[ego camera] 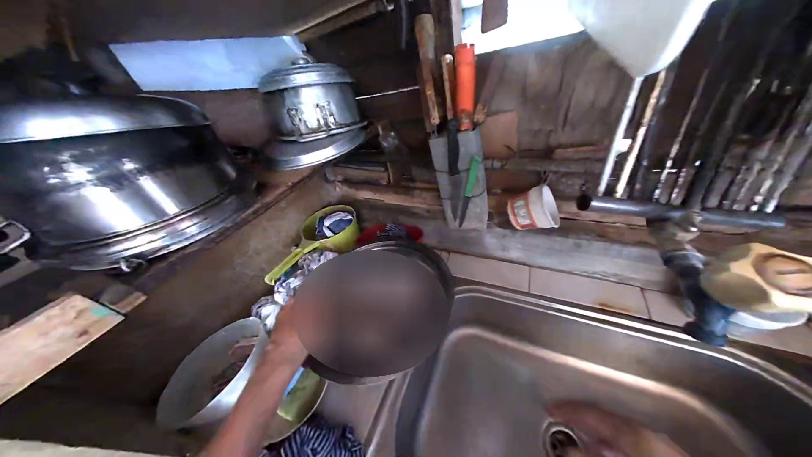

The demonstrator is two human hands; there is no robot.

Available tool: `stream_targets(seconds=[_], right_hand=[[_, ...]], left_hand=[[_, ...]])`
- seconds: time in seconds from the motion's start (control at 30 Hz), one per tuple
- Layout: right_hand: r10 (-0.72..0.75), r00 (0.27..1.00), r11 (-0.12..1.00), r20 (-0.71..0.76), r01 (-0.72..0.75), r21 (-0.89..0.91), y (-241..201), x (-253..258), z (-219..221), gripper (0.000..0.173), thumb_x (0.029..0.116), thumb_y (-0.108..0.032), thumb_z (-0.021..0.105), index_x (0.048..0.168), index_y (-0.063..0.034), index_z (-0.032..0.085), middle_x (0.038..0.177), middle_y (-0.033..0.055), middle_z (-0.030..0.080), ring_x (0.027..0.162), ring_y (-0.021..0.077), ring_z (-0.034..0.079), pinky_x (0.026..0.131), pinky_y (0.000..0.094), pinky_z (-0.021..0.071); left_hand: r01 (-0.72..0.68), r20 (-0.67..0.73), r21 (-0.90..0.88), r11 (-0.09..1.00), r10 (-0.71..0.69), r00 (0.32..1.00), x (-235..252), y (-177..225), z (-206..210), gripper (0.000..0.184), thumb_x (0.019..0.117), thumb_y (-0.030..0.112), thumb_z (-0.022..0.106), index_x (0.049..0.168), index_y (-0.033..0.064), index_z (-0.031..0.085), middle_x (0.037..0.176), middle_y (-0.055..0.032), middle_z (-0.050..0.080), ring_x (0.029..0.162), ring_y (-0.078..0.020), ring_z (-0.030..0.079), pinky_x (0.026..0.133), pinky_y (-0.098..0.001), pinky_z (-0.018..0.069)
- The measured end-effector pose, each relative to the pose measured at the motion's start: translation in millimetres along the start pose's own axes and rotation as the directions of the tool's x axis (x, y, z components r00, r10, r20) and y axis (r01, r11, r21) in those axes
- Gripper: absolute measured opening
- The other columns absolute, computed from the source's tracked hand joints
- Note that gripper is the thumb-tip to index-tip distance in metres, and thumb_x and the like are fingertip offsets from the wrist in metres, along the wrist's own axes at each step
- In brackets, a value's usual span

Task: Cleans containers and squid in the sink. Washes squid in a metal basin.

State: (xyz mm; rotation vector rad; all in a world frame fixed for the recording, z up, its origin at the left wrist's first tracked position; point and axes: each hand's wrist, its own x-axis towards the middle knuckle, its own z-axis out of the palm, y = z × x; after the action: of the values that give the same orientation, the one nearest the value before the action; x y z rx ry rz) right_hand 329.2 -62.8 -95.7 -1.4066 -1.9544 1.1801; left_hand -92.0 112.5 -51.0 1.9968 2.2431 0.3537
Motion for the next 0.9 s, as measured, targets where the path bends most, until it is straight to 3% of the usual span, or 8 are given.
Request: stream_targets(seconds=[0.07,0.13,0.23,0.33,0.43,0.6,0.73,0.9], right_hand=[[0.062,0.998,0.986,-0.029,-0.056,0.157,-13.0,76.8,24.3,0.051,0.1040,-0.029,0.058,0.150,-0.0081,0.050,0.147,0.0153,0.054,0.118,0.0243,0.066,0.099,0.0421,0.0556],[0.171,0.980,0.930,-0.102,-0.127,0.345,-22.6,145.6,43.8,0.056,0.1039,-0.028,0.057,0.153,-0.0064,0.042,0.148,0.0152,0.052,0.112,0.0223,0.067,0.094,0.0385,0.0569],[0.337,0.915,0.830,-0.221,-0.178,0.529,-34.0,216.9,60.4,0.047,0.1043,-0.020,0.059,0.146,-0.0034,0.046,0.131,0.0203,0.060,0.104,0.0268,0.069,0.087,0.0419,0.0589],[0.424,0.869,0.816,-0.255,-0.244,0.524,-36.1,246.5,60.3,0.045,0.1016,-0.015,0.063,0.143,-0.0062,0.049,0.128,0.0216,0.062,0.114,0.0319,0.065,0.096,0.0501,0.0537],[0.432,0.856,0.826,-0.284,-0.249,0.507,-35.2,251.6,56.6,0.042,0.0967,-0.005,0.065,0.137,-0.0046,0.052,0.123,0.0219,0.063,0.110,0.0327,0.064,0.092,0.0511,0.0534],[0.338,0.899,0.855,-0.280,-0.169,0.490,-27.4,241.7,54.4,0.044,0.0947,0.001,0.064,0.136,-0.0028,0.049,0.117,0.0191,0.064,0.103,0.0270,0.067,0.088,0.0445,0.0566],[0.285,0.899,0.856,-0.332,-0.083,0.510,-9.3,219.0,58.7,0.048,0.0906,0.000,0.065,0.135,-0.0022,0.049,0.117,0.0155,0.066,0.102,0.0203,0.069,0.087,0.0385,0.0588],[0.279,0.850,0.879,-0.448,-0.038,0.474,16.5,159.9,60.2,0.054,0.0851,-0.009,0.067,0.136,-0.0007,0.049,0.117,0.0121,0.067,0.102,0.0157,0.069,0.086,0.0351,0.0596]], left_hand=[[0.144,0.039,0.054,0.988,-0.146,0.988,24.4,-36.5,4.2,0.035,0.1005,0.026,0.066,0.130,0.0064,0.066,0.128,-0.0261,0.064,0.118,-0.0466,0.062,0.100,-0.0656,0.0478],[0.211,0.099,-0.021,0.977,-0.208,0.973,39.0,-60.3,10.9,0.042,0.0999,0.024,0.067,0.137,0.0064,0.061,0.128,-0.0267,0.064,0.116,-0.0459,0.063,0.098,-0.0649,0.0491],[0.310,0.188,-0.253,0.916,-0.268,0.945,50.6,-77.5,19.3,0.040,0.1009,0.022,0.067,0.136,0.0062,0.059,0.122,-0.0252,0.065,0.100,-0.0401,0.069,0.083,-0.0586,0.0578],[0.373,0.229,-0.378,0.847,-0.304,0.925,55.4,-78.3,21.3,0.034,0.0985,0.019,0.070,0.129,0.0052,0.064,0.116,-0.0246,0.066,0.093,-0.0371,0.069,0.077,-0.0544,0.0585],[0.398,0.307,-0.381,0.834,-0.292,0.906,62.5,-81.4,22.7,0.034,0.0940,0.017,0.076,0.125,0.0058,0.066,0.106,-0.0214,0.069,0.082,-0.0307,0.069,0.069,-0.0468,0.0585],[0.480,0.420,-0.452,0.752,-0.295,0.858,51.7,-71.4,12.4,0.033,0.0963,0.008,0.070,0.128,0.0072,0.061,0.094,-0.0143,0.065,0.065,-0.0171,0.060,0.055,-0.0298,0.0504],[0.469,0.378,-0.478,0.743,-0.308,0.873,43.6,-61.6,16.8,0.042,0.0933,0.005,0.072,0.133,0.0054,0.059,0.100,-0.0182,0.064,0.069,-0.0210,0.060,0.058,-0.0335,0.0508],[0.397,0.389,-0.491,0.775,-0.212,0.896,15.7,-33.5,22.4,0.044,0.0904,0.007,0.075,0.132,0.0055,0.061,0.112,-0.0188,0.068,0.085,-0.0283,0.067,0.068,-0.0429,0.0568]])
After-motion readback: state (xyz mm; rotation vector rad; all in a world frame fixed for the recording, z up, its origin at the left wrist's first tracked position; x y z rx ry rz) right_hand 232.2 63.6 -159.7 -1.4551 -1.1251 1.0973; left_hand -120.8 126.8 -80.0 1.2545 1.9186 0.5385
